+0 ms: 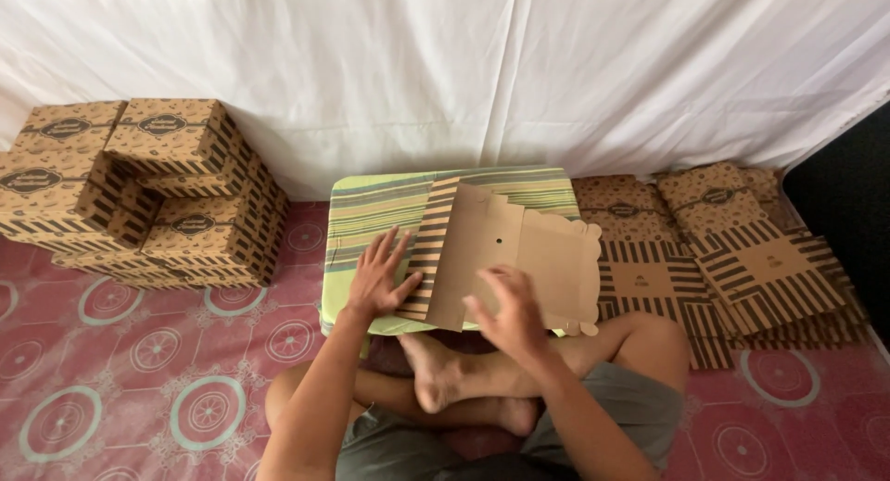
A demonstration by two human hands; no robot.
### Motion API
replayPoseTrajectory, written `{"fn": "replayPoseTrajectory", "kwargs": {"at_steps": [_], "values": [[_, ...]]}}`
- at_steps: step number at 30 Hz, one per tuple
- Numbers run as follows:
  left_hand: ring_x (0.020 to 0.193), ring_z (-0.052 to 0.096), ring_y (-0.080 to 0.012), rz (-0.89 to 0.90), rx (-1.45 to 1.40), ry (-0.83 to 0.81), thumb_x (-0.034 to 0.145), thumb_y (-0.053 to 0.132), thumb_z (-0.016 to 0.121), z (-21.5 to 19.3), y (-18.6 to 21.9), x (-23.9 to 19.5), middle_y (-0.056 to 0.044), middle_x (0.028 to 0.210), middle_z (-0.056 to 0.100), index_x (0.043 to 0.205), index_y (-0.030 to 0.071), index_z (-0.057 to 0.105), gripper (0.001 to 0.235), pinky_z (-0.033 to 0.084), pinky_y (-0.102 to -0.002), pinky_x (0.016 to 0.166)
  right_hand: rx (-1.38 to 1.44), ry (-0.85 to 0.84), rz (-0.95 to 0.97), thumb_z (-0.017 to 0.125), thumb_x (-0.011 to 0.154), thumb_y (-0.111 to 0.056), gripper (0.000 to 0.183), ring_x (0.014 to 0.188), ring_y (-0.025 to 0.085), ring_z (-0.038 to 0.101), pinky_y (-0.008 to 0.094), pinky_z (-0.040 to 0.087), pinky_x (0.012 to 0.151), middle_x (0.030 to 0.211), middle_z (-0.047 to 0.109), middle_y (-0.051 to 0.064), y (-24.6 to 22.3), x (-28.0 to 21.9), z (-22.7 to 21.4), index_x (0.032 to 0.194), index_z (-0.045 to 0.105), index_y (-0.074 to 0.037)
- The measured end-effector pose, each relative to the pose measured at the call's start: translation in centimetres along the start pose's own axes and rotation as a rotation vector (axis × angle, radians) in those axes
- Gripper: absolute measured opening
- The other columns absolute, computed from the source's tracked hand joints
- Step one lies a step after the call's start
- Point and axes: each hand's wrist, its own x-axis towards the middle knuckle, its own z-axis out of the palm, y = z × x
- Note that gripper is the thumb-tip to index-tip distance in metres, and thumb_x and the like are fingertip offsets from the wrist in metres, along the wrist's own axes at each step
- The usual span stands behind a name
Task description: The person assembles flat cardboard pieces into small boxes by folding along pre-cut lines and interlocking tabs. They handle multiple pieces, fold them into shape, and place the finished boxes aside.
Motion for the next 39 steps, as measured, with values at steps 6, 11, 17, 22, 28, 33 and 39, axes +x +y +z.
{"fn": "replayPoseTrajectory", "kwargs": {"at_steps": [6, 11, 17, 22, 28, 33, 39], "values": [[0.152, 0.031, -0.0287, 0.040, 0.236, -0.183, 0.092, 0.078, 0.038, 1.9, -1.0, 0.6, 0.001, 0.165, 0.037, 0.159, 0.040, 0.037, 0.077, 0.025, -0.051, 0.120, -0.460, 0.179, 0.435, 0.080, 0.080, -0.036, 0.085, 0.116, 0.049, 0.055, 0.059, 0.050, 0.094, 0.122, 0.056, 0.030, 7.0, -5.1, -7.7, 0.146, 0.046, 0.005], [0.151, 0.033, -0.0263, 0.022, 0.226, -0.191, 0.089, 0.080, 0.041, 2.3, -1.3, 0.5, 0.004, 0.161, 0.045, 0.154, 0.039, 0.046, 0.076, 0.026, -0.050, 0.119, -0.134, -0.253, 1.127, 0.072, 0.080, -0.064, 0.102, 0.126, 0.044, 0.059, 0.057, 0.051, 0.101, 0.139, 0.055, 0.028, 6.8, -5.0, -10.6, 0.158, 0.029, -0.013], [0.149, 0.036, -0.0271, 0.067, 0.187, -0.139, 0.089, 0.079, 0.043, 1.2, -0.2, 0.5, 0.009, 0.159, 0.046, 0.152, 0.034, 0.049, 0.078, 0.028, -0.050, 0.118, -0.254, 0.098, 0.739, 0.075, 0.087, -0.032, 0.071, 0.108, 0.044, 0.068, 0.054, 0.056, 0.089, 0.112, 0.071, 0.028, 6.2, -1.0, -9.5, 0.148, 0.048, -0.006], [0.137, 0.047, -0.0284, 0.168, 0.169, -0.047, 0.084, 0.083, 0.050, 3.5, -0.3, 0.8, 0.005, 0.148, 0.058, 0.144, 0.034, 0.058, 0.078, 0.035, -0.049, 0.113, -0.324, 0.222, 0.281, 0.070, 0.097, -0.019, 0.040, 0.094, 0.032, 0.072, 0.039, 0.060, 0.079, 0.105, 0.073, 0.019, 7.0, 3.9, -5.5, 0.132, 0.065, -0.001], [0.122, 0.055, -0.0264, 0.188, 0.007, 0.038, 0.084, 0.069, 0.065, 4.8, 0.2, 1.3, 0.000, 0.129, 0.063, 0.128, 0.025, 0.072, 0.063, 0.043, -0.044, 0.103, -0.097, -0.127, 0.025, 0.075, 0.085, -0.012, 0.048, 0.114, 0.031, 0.068, 0.040, 0.057, 0.094, 0.123, 0.066, 0.010, 5.1, 5.4, 0.2, 0.132, 0.067, -0.020], [0.104, 0.072, -0.0254, 0.098, -0.244, 0.210, 0.092, 0.032, 0.069, 7.4, -1.9, 2.2, -0.001, 0.109, 0.076, 0.121, 0.021, 0.076, 0.032, 0.056, -0.040, 0.089, -0.107, -0.526, -0.115, 0.072, 0.091, -0.017, 0.047, 0.133, 0.042, 0.053, 0.056, 0.046, 0.108, 0.136, 0.059, 0.023, -0.5, 6.0, 0.9, 0.136, 0.059, -0.010], [0.149, 0.035, -0.0404, -0.150, -0.258, -0.183, 0.109, 0.053, 0.029, 0.4, 4.5, 3.5, -0.017, 0.162, 0.035, 0.161, 0.016, 0.032, 0.065, 0.030, -0.060, 0.120, -0.121, -0.821, 0.019, 0.055, 0.104, -0.042, 0.060, 0.145, 0.044, 0.037, 0.061, 0.030, 0.118, 0.146, 0.048, 0.028, -1.8, 5.5, 0.3, 0.145, 0.045, 0.000]]}}
